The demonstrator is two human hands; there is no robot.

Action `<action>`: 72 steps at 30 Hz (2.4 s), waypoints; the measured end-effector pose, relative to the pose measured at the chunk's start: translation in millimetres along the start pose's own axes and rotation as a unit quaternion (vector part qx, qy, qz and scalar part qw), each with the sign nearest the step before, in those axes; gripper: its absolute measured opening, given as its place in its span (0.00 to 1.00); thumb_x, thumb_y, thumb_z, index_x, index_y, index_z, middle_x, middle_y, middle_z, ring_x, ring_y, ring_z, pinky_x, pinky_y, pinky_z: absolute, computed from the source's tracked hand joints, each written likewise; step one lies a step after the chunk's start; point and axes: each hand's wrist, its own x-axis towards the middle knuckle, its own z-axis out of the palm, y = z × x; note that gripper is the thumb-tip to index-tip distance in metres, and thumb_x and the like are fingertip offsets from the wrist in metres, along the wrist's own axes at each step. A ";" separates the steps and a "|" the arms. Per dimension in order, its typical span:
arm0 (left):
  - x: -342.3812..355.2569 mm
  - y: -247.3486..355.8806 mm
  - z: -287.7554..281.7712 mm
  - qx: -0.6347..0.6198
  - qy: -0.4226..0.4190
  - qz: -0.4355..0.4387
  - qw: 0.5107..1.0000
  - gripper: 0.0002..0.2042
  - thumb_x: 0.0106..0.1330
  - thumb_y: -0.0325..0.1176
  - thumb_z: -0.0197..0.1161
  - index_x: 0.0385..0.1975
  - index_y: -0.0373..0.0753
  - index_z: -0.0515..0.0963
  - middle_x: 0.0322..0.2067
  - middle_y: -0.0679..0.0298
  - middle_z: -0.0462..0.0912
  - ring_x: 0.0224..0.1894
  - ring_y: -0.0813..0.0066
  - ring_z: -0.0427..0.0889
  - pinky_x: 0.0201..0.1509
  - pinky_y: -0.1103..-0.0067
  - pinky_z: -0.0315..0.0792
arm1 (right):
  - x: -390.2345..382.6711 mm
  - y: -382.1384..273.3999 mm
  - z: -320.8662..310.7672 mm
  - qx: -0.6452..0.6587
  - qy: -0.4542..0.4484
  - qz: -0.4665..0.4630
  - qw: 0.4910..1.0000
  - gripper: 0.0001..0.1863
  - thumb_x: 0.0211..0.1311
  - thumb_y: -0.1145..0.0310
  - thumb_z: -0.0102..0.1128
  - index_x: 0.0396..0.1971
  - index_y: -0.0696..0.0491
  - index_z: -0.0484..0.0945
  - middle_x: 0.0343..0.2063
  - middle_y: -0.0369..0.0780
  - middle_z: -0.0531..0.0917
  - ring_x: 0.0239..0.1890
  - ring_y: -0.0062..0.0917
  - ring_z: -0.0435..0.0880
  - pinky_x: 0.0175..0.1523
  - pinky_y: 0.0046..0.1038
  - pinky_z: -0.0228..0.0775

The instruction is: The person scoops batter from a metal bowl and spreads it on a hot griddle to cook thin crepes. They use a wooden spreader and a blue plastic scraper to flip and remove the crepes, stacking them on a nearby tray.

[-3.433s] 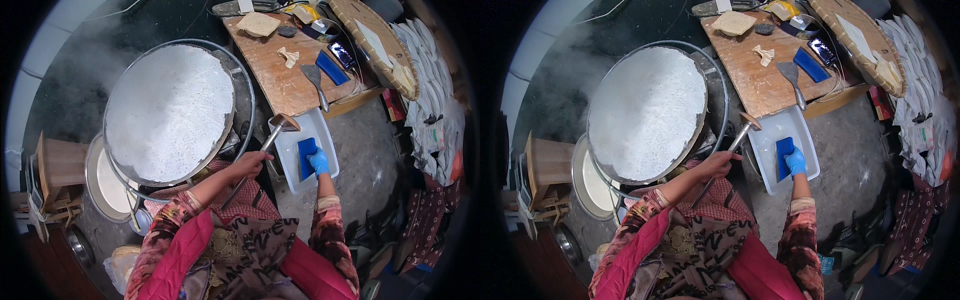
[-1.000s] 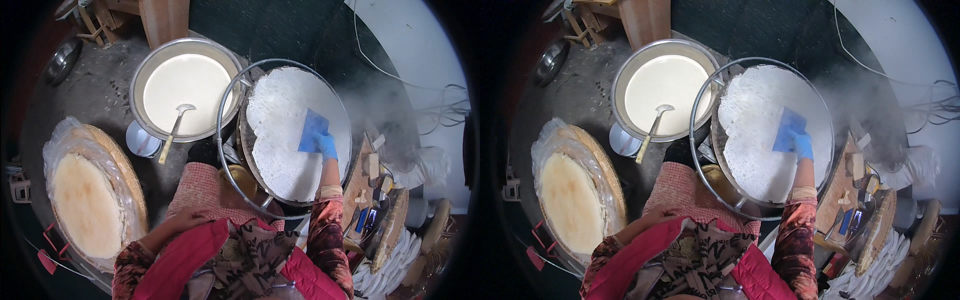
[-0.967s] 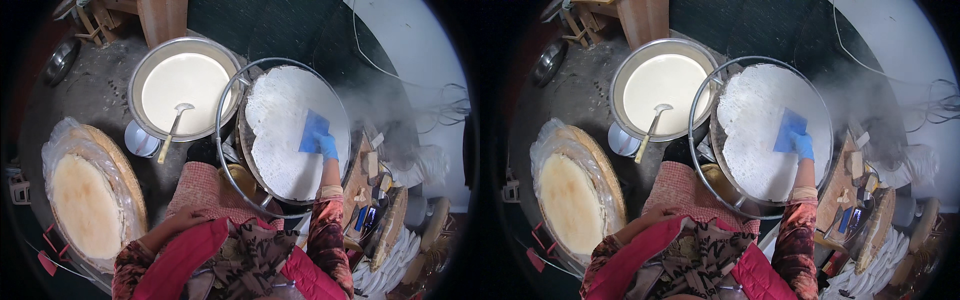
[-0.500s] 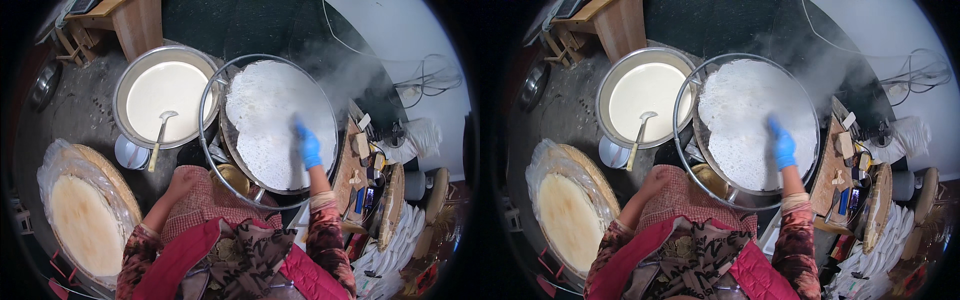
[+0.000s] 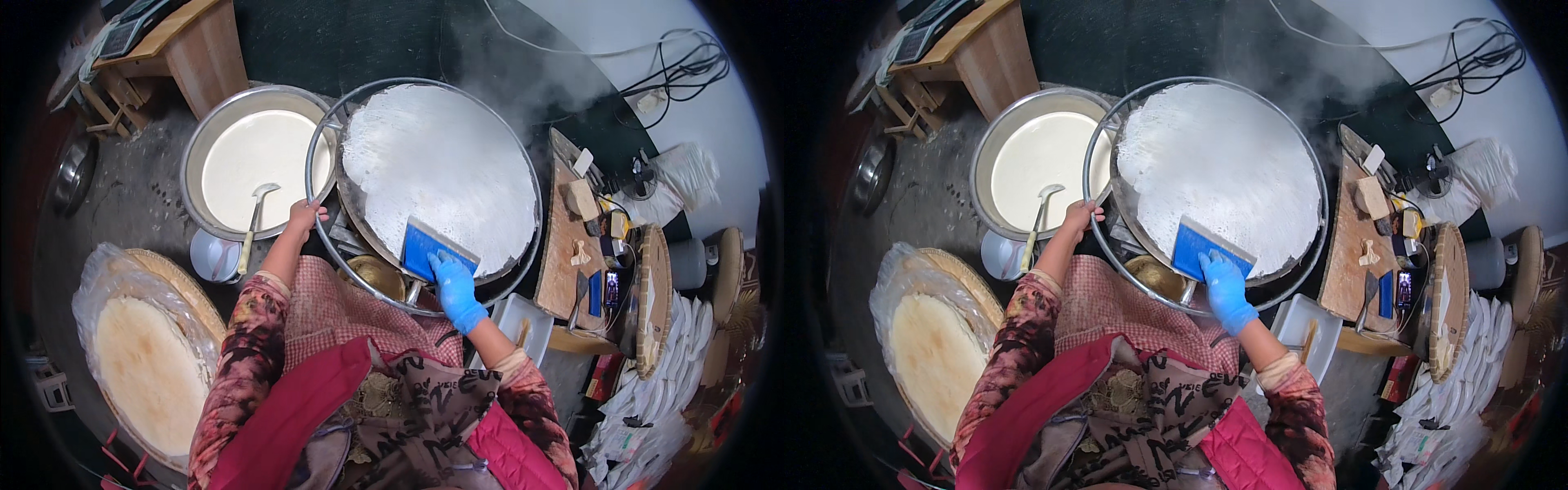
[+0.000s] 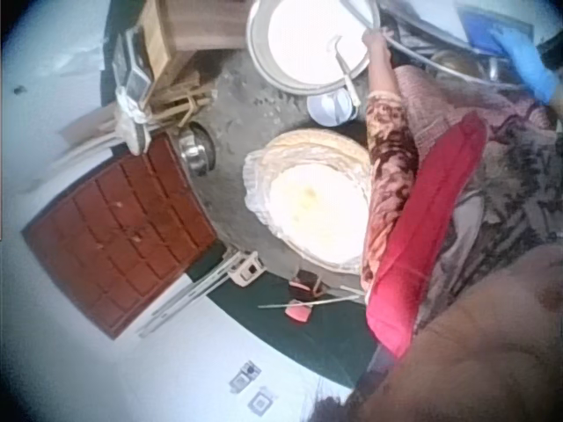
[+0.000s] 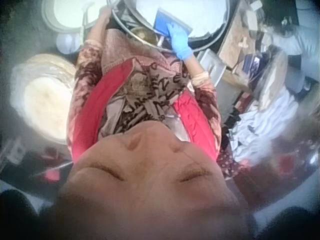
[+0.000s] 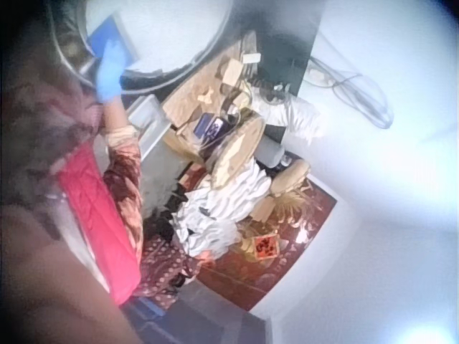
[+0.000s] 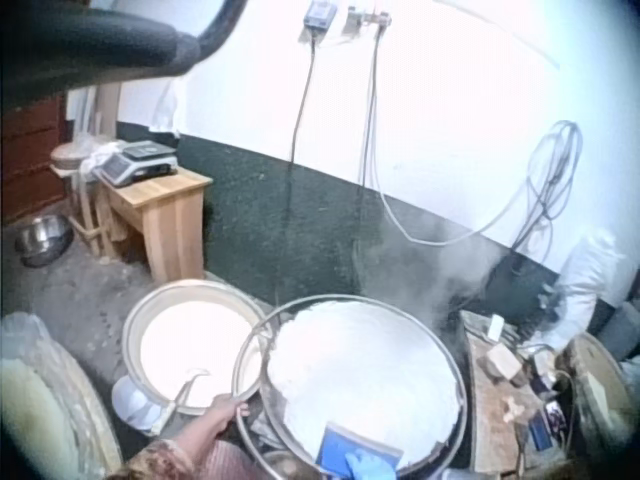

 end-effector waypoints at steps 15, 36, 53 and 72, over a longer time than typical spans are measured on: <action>-91.4 -82.5 45.0 -0.060 0.017 0.041 0.997 0.07 0.65 0.34 0.51 0.34 0.36 0.70 0.23 0.62 0.76 0.21 0.72 0.77 0.22 0.80 0.71 | 3.0 -79.5 -45.3 0.140 0.019 0.012 0.990 0.18 0.46 0.78 0.53 0.41 0.53 0.73 0.28 0.45 0.77 0.31 0.40 0.76 0.36 0.38 0.69; -32.0 -11.0 9.0 -0.089 0.017 -0.005 0.996 0.14 0.61 0.44 0.57 0.25 0.38 0.76 0.24 0.68 0.77 0.25 0.80 0.72 0.29 0.81 0.65 | 130.0 -92.4 19.2 0.327 -0.045 0.246 0.911 0.17 0.65 0.63 0.36 0.38 0.56 0.74 0.35 0.52 0.78 0.39 0.45 0.76 0.45 0.38 0.67; -60.0 -24.8 4.0 -0.005 0.000 -0.003 1.000 0.23 0.57 0.53 0.57 0.43 0.40 0.75 0.40 0.61 0.75 0.42 0.73 0.72 0.44 0.80 0.65 | 168.0 -75.7 43.8 0.075 -0.008 0.035 0.997 0.11 0.59 0.71 0.42 0.35 0.55 0.74 0.30 0.49 0.79 0.32 0.43 0.79 0.37 0.40 0.70; -175.8 -106.3 22.0 0.290 -0.301 0.176 0.891 0.27 0.57 0.46 0.62 0.50 0.32 0.69 0.45 0.51 0.75 0.48 0.64 0.74 0.53 0.77 0.66 | 194.6 -67.6 51.4 0.049 0.009 0.027 0.998 0.09 0.55 0.75 0.44 0.35 0.55 0.73 0.27 0.48 0.78 0.30 0.41 0.79 0.35 0.39 0.71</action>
